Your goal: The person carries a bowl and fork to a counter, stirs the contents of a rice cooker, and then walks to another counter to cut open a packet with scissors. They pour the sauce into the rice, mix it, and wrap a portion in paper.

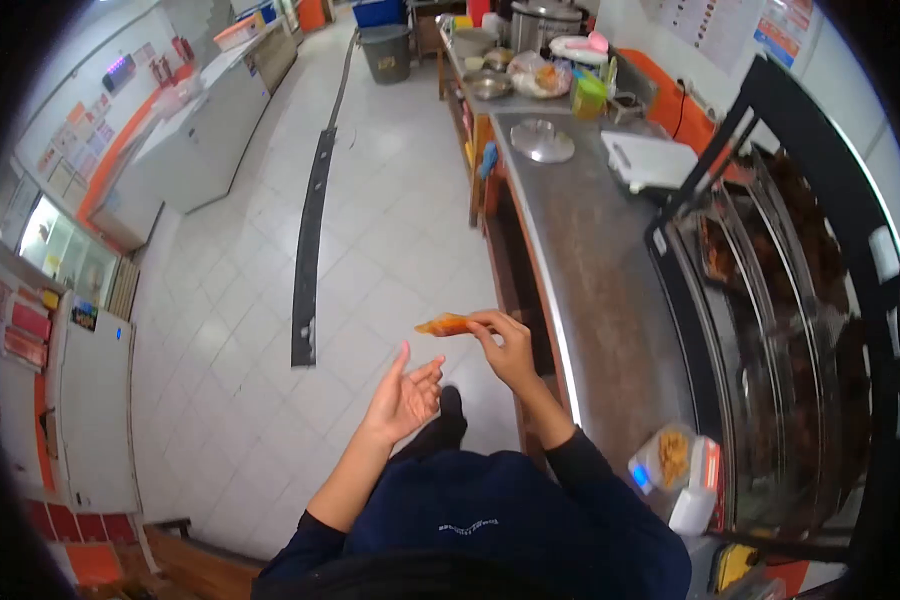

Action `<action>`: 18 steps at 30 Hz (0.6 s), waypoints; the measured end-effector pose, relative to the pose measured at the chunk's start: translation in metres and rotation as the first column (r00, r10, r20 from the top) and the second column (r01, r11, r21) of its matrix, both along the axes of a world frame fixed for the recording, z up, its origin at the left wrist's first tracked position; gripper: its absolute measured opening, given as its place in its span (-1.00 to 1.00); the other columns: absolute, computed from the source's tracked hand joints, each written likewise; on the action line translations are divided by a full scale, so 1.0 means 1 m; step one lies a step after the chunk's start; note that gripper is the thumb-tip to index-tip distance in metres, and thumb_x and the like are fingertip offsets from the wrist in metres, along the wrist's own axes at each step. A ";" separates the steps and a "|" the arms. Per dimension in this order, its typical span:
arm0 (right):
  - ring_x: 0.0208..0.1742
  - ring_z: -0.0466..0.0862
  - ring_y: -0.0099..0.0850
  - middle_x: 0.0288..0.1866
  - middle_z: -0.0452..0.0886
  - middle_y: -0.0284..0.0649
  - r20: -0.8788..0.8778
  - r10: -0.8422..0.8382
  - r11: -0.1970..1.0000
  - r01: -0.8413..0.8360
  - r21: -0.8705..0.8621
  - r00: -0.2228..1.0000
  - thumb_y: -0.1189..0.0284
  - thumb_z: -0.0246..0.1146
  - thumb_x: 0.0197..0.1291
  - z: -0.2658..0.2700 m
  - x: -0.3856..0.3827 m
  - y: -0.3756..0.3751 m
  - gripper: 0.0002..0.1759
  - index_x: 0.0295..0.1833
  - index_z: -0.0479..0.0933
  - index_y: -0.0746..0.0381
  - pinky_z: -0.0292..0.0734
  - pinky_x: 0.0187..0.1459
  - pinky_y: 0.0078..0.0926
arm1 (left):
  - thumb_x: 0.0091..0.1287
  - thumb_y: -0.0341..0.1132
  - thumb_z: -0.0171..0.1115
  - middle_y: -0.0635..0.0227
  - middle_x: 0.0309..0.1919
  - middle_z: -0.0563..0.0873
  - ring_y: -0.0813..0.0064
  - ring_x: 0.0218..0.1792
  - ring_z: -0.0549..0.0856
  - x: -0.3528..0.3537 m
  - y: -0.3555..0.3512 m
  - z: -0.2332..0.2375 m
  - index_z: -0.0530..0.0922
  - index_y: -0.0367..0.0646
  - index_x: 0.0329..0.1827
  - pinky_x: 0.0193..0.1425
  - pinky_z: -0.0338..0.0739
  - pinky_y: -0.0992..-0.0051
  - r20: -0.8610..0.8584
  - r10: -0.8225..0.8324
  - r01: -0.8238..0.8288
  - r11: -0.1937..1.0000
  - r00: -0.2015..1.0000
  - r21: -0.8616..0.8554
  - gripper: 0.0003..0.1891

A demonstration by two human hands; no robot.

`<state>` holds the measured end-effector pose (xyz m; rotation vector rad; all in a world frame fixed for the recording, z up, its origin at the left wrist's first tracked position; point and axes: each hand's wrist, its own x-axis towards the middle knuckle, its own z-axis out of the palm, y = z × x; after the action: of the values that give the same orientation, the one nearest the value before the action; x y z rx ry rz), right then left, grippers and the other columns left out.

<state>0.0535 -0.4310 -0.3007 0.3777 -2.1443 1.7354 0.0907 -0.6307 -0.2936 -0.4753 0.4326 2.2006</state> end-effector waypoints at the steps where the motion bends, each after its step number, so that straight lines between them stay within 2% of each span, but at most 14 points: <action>1: -0.29 0.66 -0.39 -0.30 0.63 -0.15 -0.017 -0.075 0.996 0.076 0.052 0.997 0.56 0.23 0.14 0.012 -0.031 0.012 -0.90 -0.23 0.56 0.35 0.56 -0.28 -0.52 | 0.29 0.15 0.08 0.44 -0.34 0.60 0.56 -0.37 0.58 -0.044 0.006 -0.006 0.54 -0.11 -0.02 -0.33 0.53 0.58 -0.056 -0.066 0.063 0.997 0.996 -0.046 -0.51; 2: -0.30 0.66 -0.37 -0.30 0.63 -0.14 -0.026 -0.148 0.983 0.150 0.108 0.989 0.56 0.22 0.15 0.020 -0.060 0.026 -0.91 -0.24 0.55 0.35 0.55 -0.30 -0.52 | 0.29 0.15 0.08 0.44 -0.34 0.60 0.56 -0.37 0.58 -0.083 0.016 -0.002 0.54 -0.11 -0.02 -0.33 0.53 0.58 -0.070 -0.076 0.074 0.997 0.995 -0.031 -0.51; 3: -0.32 0.65 -0.34 -0.31 0.62 -0.12 -0.112 -0.210 0.956 0.228 0.185 0.971 0.55 0.20 0.17 0.024 -0.089 0.041 -0.91 -0.25 0.54 0.36 0.53 -0.32 -0.49 | 0.28 0.14 0.10 0.48 -0.32 0.57 0.57 -0.31 0.55 -0.116 0.026 0.002 0.54 -0.11 -0.02 -0.26 0.50 0.56 -0.162 -0.126 0.084 0.967 0.979 -0.242 -0.51; 4: -0.35 0.64 -0.29 -0.32 0.62 -0.10 -0.121 -0.288 0.931 0.308 0.196 0.950 0.54 0.19 0.17 0.029 -0.115 0.056 -0.91 -0.25 0.55 0.35 0.52 -0.32 -0.46 | 0.28 0.13 0.11 0.52 -0.30 0.54 0.59 -0.25 0.52 -0.147 0.034 0.004 0.55 -0.12 -0.02 -0.19 0.47 0.55 -0.232 -0.194 0.073 0.892 0.953 -0.445 -0.51; 5: -0.34 0.63 -0.26 -0.33 0.61 -0.10 -0.124 -0.362 0.903 0.381 0.199 0.924 0.54 0.19 0.17 0.036 -0.138 0.069 -0.91 -0.25 0.55 0.35 0.52 -0.30 -0.45 | 0.29 0.01 0.17 0.53 -0.33 0.61 0.61 -0.34 0.58 -0.182 0.044 0.006 0.56 -0.12 -0.03 -0.23 0.51 0.60 -0.255 -0.198 0.069 0.896 0.946 -0.439 -0.61; 6: -0.33 0.63 -0.24 -0.34 0.61 -0.09 -0.128 -0.434 0.870 0.452 0.196 0.891 0.54 0.19 0.17 0.040 -0.162 0.081 -0.91 -0.26 0.55 0.35 0.51 -0.29 -0.44 | 0.29 0.01 0.17 0.53 -0.33 0.61 0.61 -0.34 0.58 -0.214 0.056 0.009 0.56 -0.12 -0.03 -0.23 0.51 0.60 -0.239 -0.208 0.086 0.894 0.948 -0.440 -0.61; 8: -0.31 0.62 -0.22 -0.36 0.61 -0.11 -0.116 -0.502 0.834 0.516 0.196 0.857 0.53 0.20 0.16 0.039 -0.210 0.102 -0.91 -0.27 0.54 0.35 0.49 -0.26 -0.42 | 0.30 -0.03 0.18 0.52 -0.26 0.57 0.62 -0.19 0.53 -0.280 0.079 0.013 0.56 -0.09 0.02 -0.09 0.46 0.53 -0.381 -0.306 0.060 0.841 0.873 -0.538 -0.62; 9: -0.31 0.62 -0.22 -0.36 0.61 -0.11 -0.111 -0.519 0.828 0.531 0.182 0.847 0.53 0.20 0.16 0.035 -0.235 0.113 -0.91 -0.27 0.54 0.35 0.49 -0.26 -0.42 | 0.30 -0.03 0.18 0.52 -0.26 0.57 0.62 -0.19 0.53 -0.313 0.090 0.015 0.56 -0.09 0.02 -0.09 0.46 0.53 -0.379 -0.327 0.074 0.832 0.866 -0.550 -0.62; 11: -0.32 0.60 -0.24 -0.37 0.60 -0.11 -0.189 -0.678 0.680 0.704 0.208 0.710 0.52 0.20 0.16 0.027 -0.292 0.137 -0.91 -0.28 0.54 0.34 0.47 -0.26 -0.40 | 0.29 -0.06 0.20 0.50 -0.16 0.55 0.64 -0.10 0.46 -0.383 0.114 0.013 0.55 -0.08 0.07 0.00 0.39 0.49 -0.492 -0.417 0.052 0.800 0.764 -0.598 -0.61; 12: -0.32 0.60 -0.24 -0.37 0.60 -0.11 -0.187 -0.689 0.669 0.714 0.207 0.700 0.52 0.20 0.16 0.024 -0.322 0.145 -0.91 -0.28 0.54 0.34 0.47 -0.26 -0.40 | 0.29 -0.06 0.20 0.50 -0.16 0.55 0.64 -0.10 0.46 -0.420 0.125 0.009 0.55 -0.08 0.07 0.00 0.39 0.49 -0.490 -0.430 0.065 0.798 0.758 -0.600 -0.61; 14: -0.33 0.59 -0.26 -0.38 0.60 -0.11 -0.263 -0.683 0.628 0.732 0.264 0.681 0.52 0.22 0.15 0.020 -0.379 0.160 -0.90 -0.28 0.54 0.34 0.45 -0.25 -0.39 | 0.28 -0.09 0.21 0.49 -0.11 0.56 0.64 -0.12 0.48 -0.488 0.144 0.002 0.54 -0.11 0.08 -0.01 0.38 0.52 -0.605 -0.497 -0.064 0.738 0.622 -0.671 -0.61; 15: -0.33 0.59 -0.26 -0.38 0.60 -0.11 -0.258 -0.687 0.625 0.734 0.267 0.679 0.52 0.22 0.15 0.017 -0.409 0.167 -0.90 -0.28 0.54 0.34 0.45 -0.25 -0.39 | 0.27 -0.10 0.22 0.46 -0.06 0.57 0.64 -0.10 0.49 -0.521 0.152 0.001 0.56 -0.15 0.05 -0.01 0.37 0.54 -0.614 -0.508 -0.076 0.730 0.604 -0.679 -0.61; 18: -0.31 0.57 -0.26 -0.38 0.59 -0.10 -0.155 -0.753 0.617 0.768 0.175 0.640 0.51 0.22 0.14 0.020 -0.507 0.184 -0.90 -0.28 0.54 0.35 0.44 -0.22 -0.40 | 0.24 -0.14 0.26 0.41 -0.08 0.57 0.62 -0.11 0.50 -0.623 0.171 -0.002 0.59 -0.14 0.01 -0.01 0.37 0.54 -0.595 -0.551 -0.091 0.684 0.585 -0.724 -0.65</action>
<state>-0.4532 -0.2472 -0.2806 -0.3998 -1.9985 0.9632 -0.5318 -0.4601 -0.2960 0.2560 1.7640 1.7599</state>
